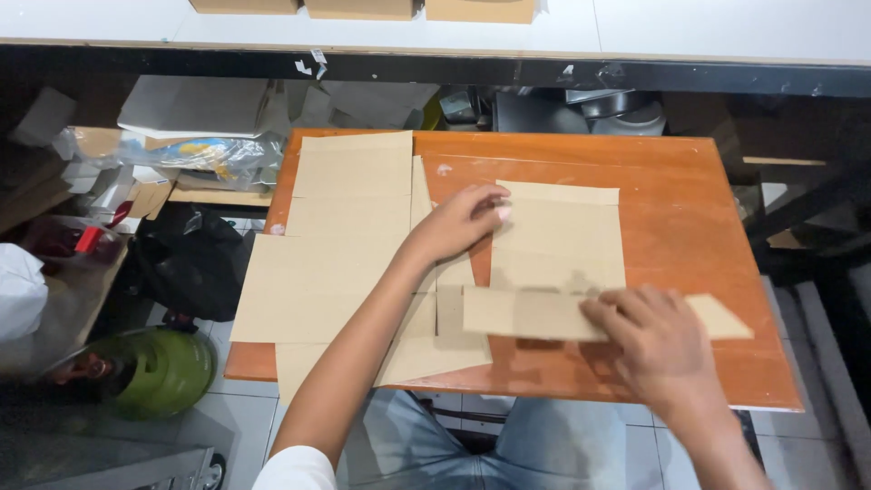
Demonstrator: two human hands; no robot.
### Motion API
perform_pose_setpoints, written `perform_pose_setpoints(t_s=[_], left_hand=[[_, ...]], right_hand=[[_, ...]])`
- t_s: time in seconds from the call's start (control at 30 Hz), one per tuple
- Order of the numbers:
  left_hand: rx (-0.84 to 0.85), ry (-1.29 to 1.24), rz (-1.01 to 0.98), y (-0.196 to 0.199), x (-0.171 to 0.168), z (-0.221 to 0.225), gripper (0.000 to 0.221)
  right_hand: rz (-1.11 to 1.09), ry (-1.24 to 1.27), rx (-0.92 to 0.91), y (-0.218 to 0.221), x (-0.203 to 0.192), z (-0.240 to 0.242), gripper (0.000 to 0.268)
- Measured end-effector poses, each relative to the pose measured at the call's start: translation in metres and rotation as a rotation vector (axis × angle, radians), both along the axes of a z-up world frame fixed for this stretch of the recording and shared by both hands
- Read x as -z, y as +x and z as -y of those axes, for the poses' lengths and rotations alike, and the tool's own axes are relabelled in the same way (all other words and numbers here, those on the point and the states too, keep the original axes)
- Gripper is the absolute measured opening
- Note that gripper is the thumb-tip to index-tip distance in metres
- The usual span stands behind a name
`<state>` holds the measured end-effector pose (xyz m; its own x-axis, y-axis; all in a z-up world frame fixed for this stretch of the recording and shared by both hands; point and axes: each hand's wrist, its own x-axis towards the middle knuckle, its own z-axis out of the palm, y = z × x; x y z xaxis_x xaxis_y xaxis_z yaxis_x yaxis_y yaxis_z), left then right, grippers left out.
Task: Assembling small cardboard boxes from flat pre-cut sheets by folding along scored lines.
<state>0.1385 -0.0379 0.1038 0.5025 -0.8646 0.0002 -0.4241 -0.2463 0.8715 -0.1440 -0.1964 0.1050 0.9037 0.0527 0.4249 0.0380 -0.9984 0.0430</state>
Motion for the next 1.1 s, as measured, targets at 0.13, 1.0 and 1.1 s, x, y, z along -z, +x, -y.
perform_pose_setpoints(t_s=[0.13, 1.0, 1.1], left_hand=[[0.143, 0.196, 0.301, 0.004, 0.038, 0.025, 0.067], [-0.266, -0.021, 0.238, 0.057, 0.099, 0.075, 0.068], [-0.219, -0.123, 0.197, 0.053, 0.094, 0.070, 0.071]], right_hand=[[-0.210, 0.150, 0.063, -0.046, 0.032, -0.040, 0.050], [-0.242, 0.564, 0.067, 0.224, 0.055, 0.117, 0.059], [-0.136, 0.500, 0.063, 0.241, 0.087, 0.134, 0.037]])
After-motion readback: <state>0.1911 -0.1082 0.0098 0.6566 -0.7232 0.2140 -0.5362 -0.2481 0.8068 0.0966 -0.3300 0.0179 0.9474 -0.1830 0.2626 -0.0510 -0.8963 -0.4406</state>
